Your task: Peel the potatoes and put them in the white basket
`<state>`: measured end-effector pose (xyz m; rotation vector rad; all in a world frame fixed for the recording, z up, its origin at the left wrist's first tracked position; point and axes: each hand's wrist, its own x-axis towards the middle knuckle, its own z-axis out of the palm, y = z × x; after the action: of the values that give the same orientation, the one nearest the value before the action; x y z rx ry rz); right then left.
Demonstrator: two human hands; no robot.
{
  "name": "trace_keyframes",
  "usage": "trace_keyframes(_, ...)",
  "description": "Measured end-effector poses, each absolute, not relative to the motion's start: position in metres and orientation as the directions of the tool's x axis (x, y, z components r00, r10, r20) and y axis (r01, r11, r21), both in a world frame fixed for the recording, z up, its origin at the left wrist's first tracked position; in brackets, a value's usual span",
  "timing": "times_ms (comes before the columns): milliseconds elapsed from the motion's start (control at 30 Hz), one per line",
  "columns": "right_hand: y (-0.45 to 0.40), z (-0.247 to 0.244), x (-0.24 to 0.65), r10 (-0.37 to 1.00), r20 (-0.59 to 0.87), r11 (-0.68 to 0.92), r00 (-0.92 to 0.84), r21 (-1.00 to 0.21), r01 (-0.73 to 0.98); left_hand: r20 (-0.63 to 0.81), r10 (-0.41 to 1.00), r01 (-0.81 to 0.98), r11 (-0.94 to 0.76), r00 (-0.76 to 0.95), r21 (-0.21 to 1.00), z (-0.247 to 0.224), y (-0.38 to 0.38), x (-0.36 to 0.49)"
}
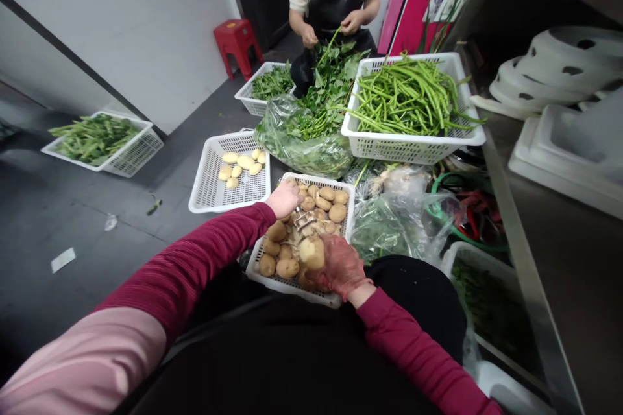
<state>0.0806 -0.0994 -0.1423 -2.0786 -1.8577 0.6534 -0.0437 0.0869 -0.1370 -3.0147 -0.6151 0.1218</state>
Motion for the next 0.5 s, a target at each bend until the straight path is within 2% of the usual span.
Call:
trace_keyframes(133, -0.106, -0.145, 0.081, 0.994, -0.099, -0.089, 0.051, -0.426, 0.9, -0.062, 0.286, 0.285, -0.958, 0.956, -0.016, -0.134, 0.09, -0.049)
trace_keyframes(267, -0.109, -0.149, 0.082, 0.997, 0.074, 0.06, -0.035, -0.371, 0.927, -0.138, 0.418, 0.412, -0.909, 0.898, -0.067, -0.13, 0.093, -0.057)
trace_keyframes(333, -0.109, -0.151, 0.082, 0.991, 0.124, 0.083, -0.047, -0.31, 0.947, -0.124, 0.396, 0.392, -0.918, 0.91, -0.06, -0.128, 0.091, -0.056)
trace_keyframes(433, -0.107, -0.155, 0.082, 0.986, 0.163, 0.067, -0.029, -0.233, 0.97, -0.138, 0.283, 0.286, -0.958, 0.949, -0.002, -0.127, 0.088, -0.051)
trace_keyframes(500, -0.107, -0.159, 0.082, 0.979, 0.203, 0.071, -0.028, -0.211, 0.975, -0.192, 0.338, 0.34, -0.94, 0.921, -0.026, -0.128, 0.09, -0.049)
